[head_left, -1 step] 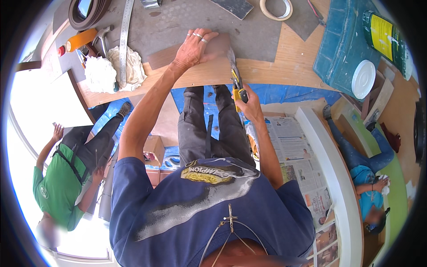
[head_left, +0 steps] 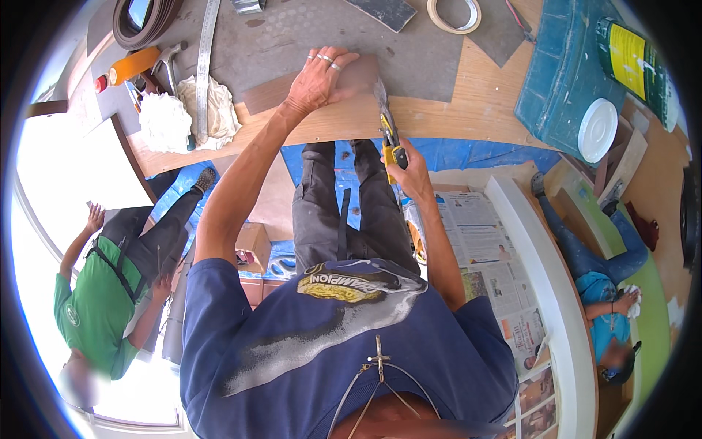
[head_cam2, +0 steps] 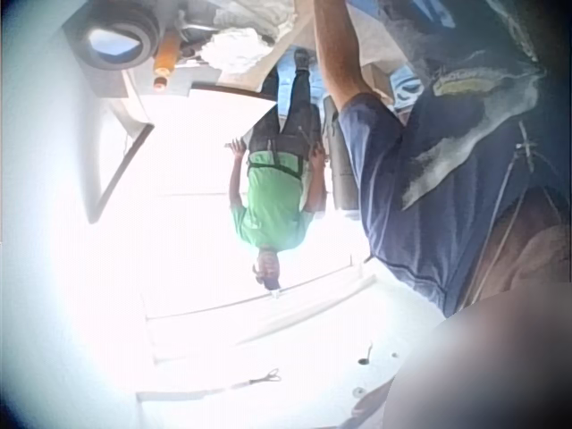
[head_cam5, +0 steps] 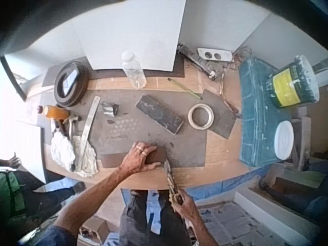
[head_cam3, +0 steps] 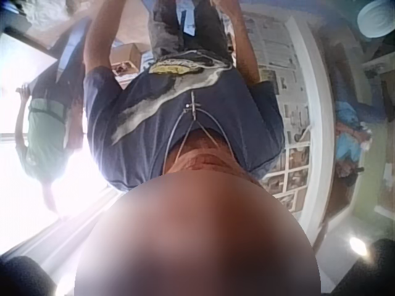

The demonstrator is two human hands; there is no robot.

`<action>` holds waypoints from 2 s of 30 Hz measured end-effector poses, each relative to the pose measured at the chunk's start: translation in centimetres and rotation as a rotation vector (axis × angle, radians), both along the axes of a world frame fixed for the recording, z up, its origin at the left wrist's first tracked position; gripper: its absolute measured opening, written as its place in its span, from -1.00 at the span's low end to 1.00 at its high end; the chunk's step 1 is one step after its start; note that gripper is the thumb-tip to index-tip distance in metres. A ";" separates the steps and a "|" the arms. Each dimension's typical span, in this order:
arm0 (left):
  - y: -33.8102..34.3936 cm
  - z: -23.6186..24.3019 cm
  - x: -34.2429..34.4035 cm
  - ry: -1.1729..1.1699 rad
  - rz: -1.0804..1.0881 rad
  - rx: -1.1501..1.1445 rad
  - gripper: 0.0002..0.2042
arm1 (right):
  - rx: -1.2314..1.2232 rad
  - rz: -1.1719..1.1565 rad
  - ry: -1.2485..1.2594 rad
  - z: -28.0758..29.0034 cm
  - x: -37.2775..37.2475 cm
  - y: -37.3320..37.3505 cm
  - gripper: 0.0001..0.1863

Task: The person measures and marks a cabinet edge with a pencil, then cuts a small piece of dark trim material using pliers. They test-fit the trim piece into the cabinet opening and adjust it by hand.

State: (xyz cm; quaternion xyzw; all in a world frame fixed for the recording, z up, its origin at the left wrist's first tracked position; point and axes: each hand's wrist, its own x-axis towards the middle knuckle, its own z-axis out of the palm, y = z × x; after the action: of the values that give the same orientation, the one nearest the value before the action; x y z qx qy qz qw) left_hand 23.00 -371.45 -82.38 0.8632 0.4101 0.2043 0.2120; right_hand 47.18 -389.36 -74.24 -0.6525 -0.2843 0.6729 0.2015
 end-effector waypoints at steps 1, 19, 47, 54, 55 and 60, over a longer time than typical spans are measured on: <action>0.0 0.0 0.0 -0.020 -0.006 0.037 -0.34 | 0.026 -0.008 0.006 -0.1 0.0 0.1 -0.53; 0.6 -0.3 0.2 -0.001 0.002 0.029 -0.35 | 0.118 0.027 -0.030 -2.1 0.0 -0.2 -0.53; 1.2 0.8 0.5 0.038 -0.015 -0.024 -0.43 | 0.034 0.021 -0.133 -0.8 -0.7 0.1 -0.46; 1.2 0.9 0.6 0.033 -0.009 -0.021 -0.43 | 0.005 0.062 -0.163 -0.7 -0.4 0.2 -0.43; 1.2 0.9 0.6 0.038 -0.008 -0.020 -0.43 | 0.024 0.062 -0.172 -0.7 -0.5 0.3 -0.42; 1.2 0.9 0.6 0.040 -0.009 -0.030 -0.44 | 0.111 0.038 -0.193 -0.7 -0.8 0.4 -0.58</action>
State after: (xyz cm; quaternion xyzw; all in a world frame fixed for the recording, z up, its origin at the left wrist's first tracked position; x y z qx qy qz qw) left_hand 23.58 -370.27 -81.47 0.8658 0.4133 0.1800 0.2175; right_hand 46.41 -388.97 -74.92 -0.6967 -0.3515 0.5938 0.1962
